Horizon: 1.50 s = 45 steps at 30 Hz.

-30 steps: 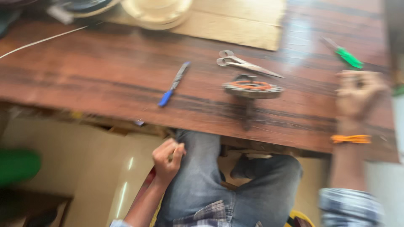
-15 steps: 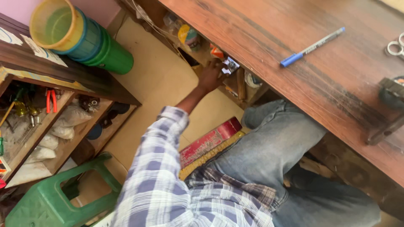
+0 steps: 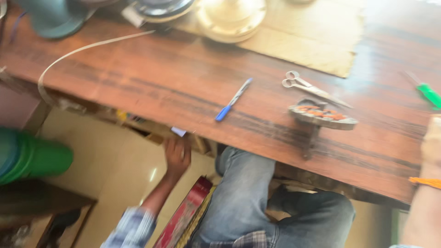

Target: The person sits at a workbench and winds orange enameled wire by hand into the slots of a motor armature held in a metal fixture, pressing the wire into place slot by slot. They briefly pick up a pen-like tool, then continue winding and adjusting the coils.

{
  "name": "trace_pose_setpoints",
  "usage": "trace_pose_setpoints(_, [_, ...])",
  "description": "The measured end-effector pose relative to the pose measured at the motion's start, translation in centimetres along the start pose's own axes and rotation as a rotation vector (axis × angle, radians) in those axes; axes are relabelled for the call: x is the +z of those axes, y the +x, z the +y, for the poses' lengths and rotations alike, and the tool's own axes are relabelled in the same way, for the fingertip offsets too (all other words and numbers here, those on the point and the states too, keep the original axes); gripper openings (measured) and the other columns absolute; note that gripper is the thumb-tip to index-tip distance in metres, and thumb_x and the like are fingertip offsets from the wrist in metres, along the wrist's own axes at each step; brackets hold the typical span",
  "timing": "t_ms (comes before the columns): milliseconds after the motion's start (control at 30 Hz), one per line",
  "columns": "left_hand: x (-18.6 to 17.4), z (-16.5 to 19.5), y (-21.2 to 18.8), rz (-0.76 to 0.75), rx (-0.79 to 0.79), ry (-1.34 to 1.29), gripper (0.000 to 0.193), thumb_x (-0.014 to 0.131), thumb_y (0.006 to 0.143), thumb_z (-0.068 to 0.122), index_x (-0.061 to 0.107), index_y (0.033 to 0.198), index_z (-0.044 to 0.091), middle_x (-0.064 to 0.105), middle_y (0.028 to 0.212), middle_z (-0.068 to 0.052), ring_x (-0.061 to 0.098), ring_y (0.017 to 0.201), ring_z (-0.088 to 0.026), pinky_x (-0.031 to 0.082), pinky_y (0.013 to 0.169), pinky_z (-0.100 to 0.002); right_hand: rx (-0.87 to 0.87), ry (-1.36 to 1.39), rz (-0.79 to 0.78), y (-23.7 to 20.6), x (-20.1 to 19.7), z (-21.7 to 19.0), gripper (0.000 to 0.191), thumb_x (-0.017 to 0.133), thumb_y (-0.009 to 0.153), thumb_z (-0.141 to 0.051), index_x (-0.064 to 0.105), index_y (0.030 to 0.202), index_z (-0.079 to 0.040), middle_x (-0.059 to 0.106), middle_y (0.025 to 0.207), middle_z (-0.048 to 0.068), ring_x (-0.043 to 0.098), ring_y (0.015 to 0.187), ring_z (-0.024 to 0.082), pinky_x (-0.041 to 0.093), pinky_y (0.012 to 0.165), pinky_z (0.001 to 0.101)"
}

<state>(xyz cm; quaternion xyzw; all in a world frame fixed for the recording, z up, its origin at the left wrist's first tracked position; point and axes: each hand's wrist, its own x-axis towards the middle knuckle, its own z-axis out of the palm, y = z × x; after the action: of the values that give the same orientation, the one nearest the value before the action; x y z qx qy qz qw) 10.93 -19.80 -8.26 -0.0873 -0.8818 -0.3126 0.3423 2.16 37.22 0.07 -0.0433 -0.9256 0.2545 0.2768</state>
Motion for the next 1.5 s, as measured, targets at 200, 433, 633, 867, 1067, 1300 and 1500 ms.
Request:
trace_pose_setpoints(200, [-3.6, 6.9, 4.8, -0.013, 0.401, -0.124, 0.013, 0.07, 0.094, 0.01, 0.069, 0.107, 0.011, 0.065, 0.107, -0.005, 0.059, 0.1, -0.024, 0.051, 0.087, -0.041, 0.019, 0.077, 0.03, 0.0, 0.5, 0.9, 0.01, 0.057, 0.113, -0.008, 0.065, 0.115, -0.002, 0.063, 0.105, 0.005, 0.059, 0.09, 0.016, 0.049, 0.084, 0.0309])
trace_pose_setpoints(433, [1.0, 8.8, 12.8, -0.251, 0.059, 0.192, 0.026, 0.075, 0.083, 0.031, 0.065, 0.096, 0.011, 0.068, 0.091, -0.009, 0.063, 0.088, -0.032, 0.05, 0.071, -0.045, -0.108, 0.037, 0.143, -2.2, -1.7, -0.9, 0.005, 0.067, 0.105, 0.0, 0.071, 0.108, -0.001, 0.06, 0.108, 0.011, 0.059, 0.091, 0.018, 0.051, 0.08, 0.0266])
trace_pose_setpoints(633, [-0.7, 11.8, 9.0, -0.573, -0.309, -0.578, 0.013, 0.071, 0.095, 0.018, 0.067, 0.102, 0.007, 0.069, 0.079, -0.008, 0.062, 0.067, -0.021, 0.049, 0.061, -0.035, 0.042, 0.801, -0.091, -11.5, -3.2, -7.2, 0.022, 0.063, 0.102, -0.026, 0.068, 0.099, -0.005, 0.068, 0.102, 0.006, 0.066, 0.079, 0.009, 0.053, 0.08, 0.0249])
trace_pose_setpoints(867, [2.2, 19.7, 0.6, -0.859, 0.043, -0.905, 0.018, 0.073, 0.098, 0.017, 0.069, 0.111, 0.005, 0.071, 0.101, -0.013, 0.071, 0.095, -0.031, 0.056, 0.082, -0.036, 0.117, 1.291, -0.775, -20.6, 2.2, -13.9, 0.094, 0.079, 0.083, -0.061, 0.052, 0.148, 0.002, 0.06, 0.105, 0.009, 0.057, 0.091, 0.013, 0.043, 0.076, 0.0292])
trace_pose_setpoints(1067, [5.5, 18.4, -2.8, -1.043, 0.139, -0.983, 0.022, 0.067, 0.105, 0.026, 0.069, 0.111, 0.004, 0.072, 0.104, -0.016, 0.073, 0.099, -0.033, 0.059, 0.087, -0.038, -0.463, 0.477, -0.578, -22.5, 1.7, -8.3, 0.06, 0.064, 0.095, -0.058, 0.076, 0.124, -0.008, 0.076, 0.092, -0.001, 0.078, 0.084, 0.013, 0.059, 0.075, 0.0272])
trace_pose_setpoints(1300, [6.5, 19.9, -8.0, -1.427, 0.361, -1.074, 0.016, 0.057, 0.108, 0.021, 0.061, 0.114, 0.006, 0.069, 0.094, -0.013, 0.071, 0.09, -0.029, 0.056, 0.082, -0.037, -0.609, -0.216, -0.58, -25.3, -2.7, -2.8, 0.046, 0.07, 0.093, -0.047, 0.078, 0.121, -0.01, 0.071, 0.078, 0.001, 0.072, 0.07, 0.013, 0.057, 0.068, 0.0278])
trace_pose_setpoints(1500, [6.3, 17.5, -6.7, -1.175, 0.168, -1.052, 0.018, 0.059, 0.106, 0.021, 0.061, 0.117, 0.007, 0.069, 0.09, -0.013, 0.069, 0.08, -0.032, 0.053, 0.067, -0.038, -0.081, 0.024, -0.195, -22.4, -6.0, -5.2, 0.033, 0.072, 0.094, -0.029, 0.073, 0.117, -0.004, 0.072, 0.085, 0.007, 0.072, 0.076, 0.016, 0.058, 0.071, 0.0275])
